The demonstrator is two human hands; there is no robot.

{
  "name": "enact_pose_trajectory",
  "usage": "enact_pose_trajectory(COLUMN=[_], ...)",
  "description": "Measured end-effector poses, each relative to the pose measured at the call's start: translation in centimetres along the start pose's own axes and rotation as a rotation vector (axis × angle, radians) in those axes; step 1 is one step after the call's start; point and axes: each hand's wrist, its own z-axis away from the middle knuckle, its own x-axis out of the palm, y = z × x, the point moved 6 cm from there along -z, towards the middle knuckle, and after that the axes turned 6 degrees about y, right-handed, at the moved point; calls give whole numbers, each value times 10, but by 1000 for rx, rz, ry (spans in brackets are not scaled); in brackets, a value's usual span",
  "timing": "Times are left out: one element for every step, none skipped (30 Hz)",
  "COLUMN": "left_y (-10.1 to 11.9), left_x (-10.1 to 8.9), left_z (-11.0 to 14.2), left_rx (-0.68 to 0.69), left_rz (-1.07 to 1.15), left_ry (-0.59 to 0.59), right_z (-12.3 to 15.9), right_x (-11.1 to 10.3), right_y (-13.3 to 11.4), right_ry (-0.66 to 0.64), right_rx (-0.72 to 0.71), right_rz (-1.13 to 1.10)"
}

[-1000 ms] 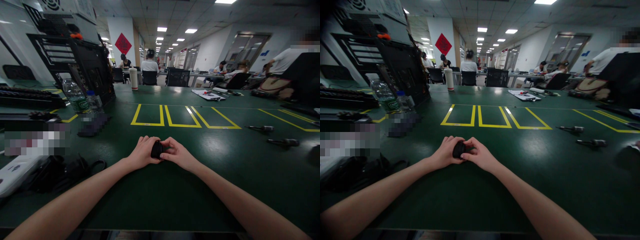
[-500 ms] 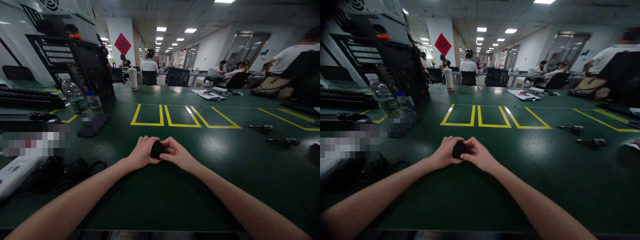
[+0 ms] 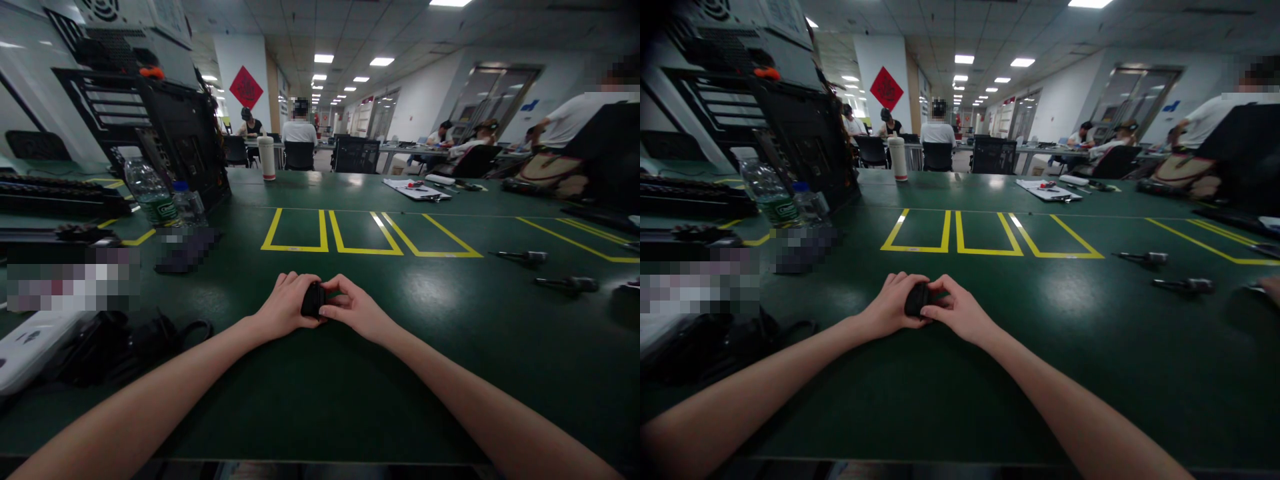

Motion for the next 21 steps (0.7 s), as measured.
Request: enact_pose_trajectory(left_y=[0, 0, 0, 0, 0, 1, 1, 1, 0, 0, 0, 0, 0, 0, 0, 0, 0, 0, 0, 0, 0], left_x=[0, 0, 0, 0, 0, 0, 0, 0, 0, 0, 0, 0, 0, 0, 0, 0, 0, 0, 0, 1, 1], left_z=[0, 0, 0, 0, 0, 0, -1, -1, -1, -1, -1, -1, -1, -1, -1, -1, -1, -1, -1, -1, -1], left_rx=[-5, -8, -9, -8, -6, -4, -5, -8, -10, -12, -12, -10, -8, -6, -5, -4, -3, -3, -3, -1, 2], left_rz=[-2, -5, -6, -7, -6, -5, -3, -1, 0, 2, 3, 3, 0, -5, -10, -15, -20, -24, -25, -24, -22], left_ry=[-3, -3, -3, -1, 0, -1, -3, -4, -7, -9, -11, -10, -7, -3, 1, 1, -1, -2, -5, -6, -4], right_z=[1, 1, 1, 2, 1, 1, 1, 0, -1, -1, -2, -2, -2, -2, -1, 0, 0, 1, 2, 2, 2], right_x=[0, 1, 1, 1, 1, 1, 1, 1, 0, 0, -1, -1, -1, 0, 0, 1, 2, 2, 3, 3, 2], right_y=[-1, -1, -1, -1, -2, -2, -2, -2, -2, -2, 0, 1, 2, 2, 2, 1, 1, 0, -1, -1, -1], right_ry=[-3, -4, -4, -2, 0, 5, 11, 18, 27, 34, 38, 40, 34, 22, 7, -8, -20, -28, -32, -31, -24], right_rx=[-5, -9, -9, -9, -9, -11, -15, -20, -22, -16, -4, 9, 18, 20, 15, 5, -5, -11, -13, -14, -14], right_rz=[-11, -21, -31, -40, -47, -52, -56, -58, -55, -45, -28, -11, 2, 5, 0, -11, -24, -35, -43, -51, -57])
